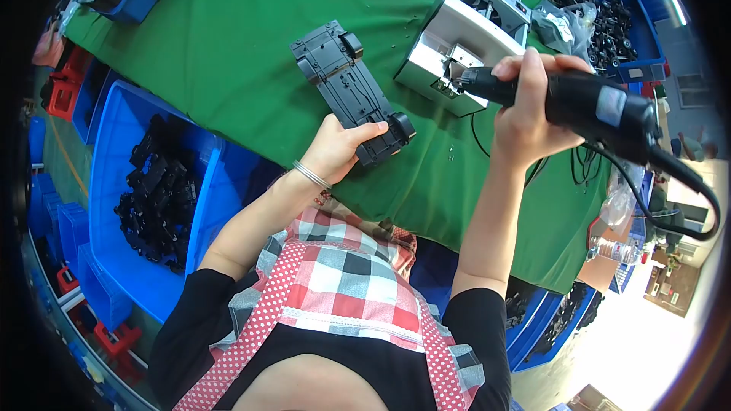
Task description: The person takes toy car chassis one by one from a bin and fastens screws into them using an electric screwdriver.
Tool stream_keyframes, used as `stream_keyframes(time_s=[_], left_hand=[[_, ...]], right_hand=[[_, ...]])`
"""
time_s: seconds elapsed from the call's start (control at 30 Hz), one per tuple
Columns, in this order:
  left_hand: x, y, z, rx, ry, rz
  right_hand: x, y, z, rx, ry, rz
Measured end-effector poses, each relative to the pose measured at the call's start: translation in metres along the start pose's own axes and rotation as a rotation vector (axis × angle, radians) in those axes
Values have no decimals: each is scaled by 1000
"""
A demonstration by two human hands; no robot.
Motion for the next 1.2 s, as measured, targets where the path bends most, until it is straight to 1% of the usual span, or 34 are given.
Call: stream_keyframes(time_s=[0.07, 0.2, 0.23, 0.3, 0.4, 0.5, 0.6, 0.77, 0.83, 0.93, 0.97, 1.0, 1.03, 1.07, 1.1, 1.13, 1.17, 1.2], left_hand=[[-1, 2, -1, 6, -9, -2], [-1, 1, 0, 17, 9, 9], [-2, 1, 0, 14, 6, 11], [-1, 2, -2, 16, -26, -6], [2, -2, 1, -26, 4, 15], [-1, -1, 1, -8, 2, -11], [0, -3, 0, -6, 0, -17], [-1, 0, 0, 21, 10, -5], [0, -2, 2, -4, 5, -12], [0, -4, 2, 33, -25, 37], [4, -9, 5, 44, -20, 33], [2, -7, 4, 58, -9, -37], [3, -10, 5, 52, -36, -8], [3, -10, 5, 40, -27, -55], [4, -12, 7, 25, -36, -85], [6, -13, 9, 23, -54, -114], [6, -12, 9, 37, -65, -130], [6, -11, 11, 60, -80, -152]], right_hand=[[10, -6, -3, -21, 27, 97], [26, -12, -13, -36, -225, 127], [33, -7, -20, -36, -335, 93], [35, -3, -11, -19, -470, -38], [23, 8, 15, 31, -442, -172], [6, 4, 34, -8, -404, -259], [0, -2, 46, -65, -369, -254], [5, -6, 56, -87, -345, -250], [7, -6, 61, -76, -333, -151], [10, -5, 68, -33, -404, -152], [13, -3, 70, -24, -442, -160], [11, -4, 70, -39, -415, -154], [7, -6, 70, -16, -461, -130], [8, -4, 73, -50, -487, -104], [14, 1, 78, -118, -404, 31], [15, 0, 81, -171, -417, 78], [5, -2, 75, -489, -211, 318], [5, -6, 76, -433, -292, 185]])
Point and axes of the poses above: each hand's wrist, its own z-axis away from the middle knuckle, its own y-axis out of the back of the hand, x = y × z, the point moved 5 cm from there along -z, towards the middle knuckle, and after that the axes turned 2 degrees about x, right-handed, at the moved point
